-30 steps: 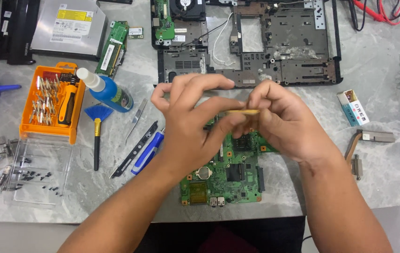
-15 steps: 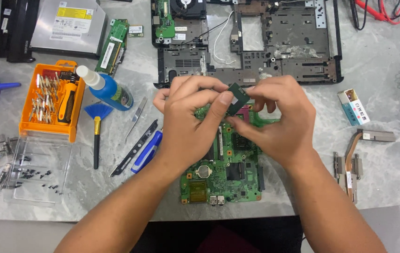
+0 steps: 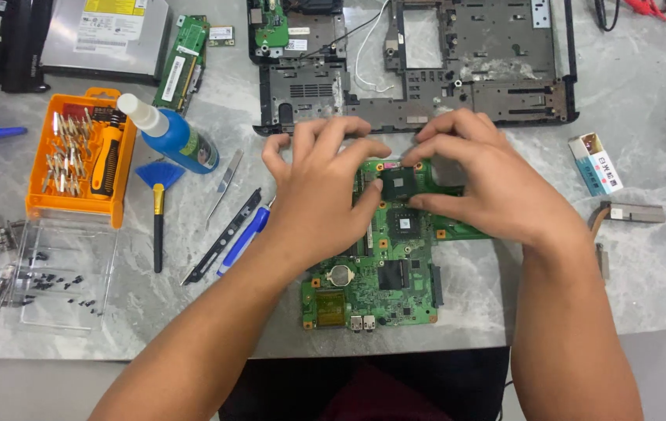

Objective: Repairing a laptop by inspecting and installing a CPU onto a motherboard and using a screwdriver to secure parts

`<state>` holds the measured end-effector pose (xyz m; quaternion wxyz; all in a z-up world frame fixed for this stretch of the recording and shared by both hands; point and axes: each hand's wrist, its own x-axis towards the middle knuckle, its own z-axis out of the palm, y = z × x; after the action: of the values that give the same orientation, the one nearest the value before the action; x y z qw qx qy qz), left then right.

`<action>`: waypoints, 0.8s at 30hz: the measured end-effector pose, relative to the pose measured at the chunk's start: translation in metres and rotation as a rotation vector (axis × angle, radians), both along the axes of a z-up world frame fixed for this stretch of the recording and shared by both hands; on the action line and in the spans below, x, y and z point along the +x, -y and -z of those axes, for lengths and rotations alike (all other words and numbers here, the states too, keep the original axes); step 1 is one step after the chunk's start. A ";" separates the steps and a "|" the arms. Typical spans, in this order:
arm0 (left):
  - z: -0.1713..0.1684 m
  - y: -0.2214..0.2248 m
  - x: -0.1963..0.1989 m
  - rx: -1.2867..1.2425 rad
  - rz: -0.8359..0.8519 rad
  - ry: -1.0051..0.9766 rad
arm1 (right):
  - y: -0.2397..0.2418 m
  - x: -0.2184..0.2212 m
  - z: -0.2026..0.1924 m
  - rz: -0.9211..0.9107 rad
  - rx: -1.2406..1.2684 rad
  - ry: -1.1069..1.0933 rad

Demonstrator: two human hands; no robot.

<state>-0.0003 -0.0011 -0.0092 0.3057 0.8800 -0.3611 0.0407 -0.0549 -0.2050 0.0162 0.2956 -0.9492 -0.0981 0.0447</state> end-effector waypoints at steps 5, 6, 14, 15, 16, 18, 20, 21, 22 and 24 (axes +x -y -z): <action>0.002 0.000 0.000 0.061 0.023 -0.021 | 0.003 0.000 0.001 0.042 -0.022 -0.095; 0.002 0.000 0.000 0.070 0.030 -0.014 | 0.003 0.000 0.001 0.054 -0.021 -0.117; 0.001 0.001 0.000 0.120 0.055 -0.046 | 0.004 -0.001 0.005 0.023 -0.001 -0.037; 0.000 0.001 0.000 0.131 0.057 -0.053 | 0.004 -0.001 0.007 -0.010 -0.006 0.017; 0.001 0.001 0.000 0.131 0.058 -0.053 | 0.003 0.000 0.007 -0.009 -0.006 0.017; 0.003 0.002 0.000 0.128 0.047 -0.031 | 0.001 0.000 0.006 -0.001 0.022 0.021; 0.003 0.002 0.000 0.132 0.042 -0.024 | -0.001 0.001 0.006 -0.009 0.024 0.036; 0.003 0.002 0.000 0.136 0.036 -0.017 | -0.001 0.001 0.007 -0.017 0.025 0.050; 0.003 0.002 0.000 0.136 0.036 -0.017 | -0.002 0.001 0.005 -0.017 0.025 0.050; 0.003 0.002 0.000 0.141 0.036 -0.032 | -0.004 0.000 0.002 0.015 0.053 0.004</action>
<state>0.0000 -0.0028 -0.0126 0.2494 0.8932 -0.3740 -0.0042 -0.0545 -0.2009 0.0146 0.3205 -0.9419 -0.0928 0.0380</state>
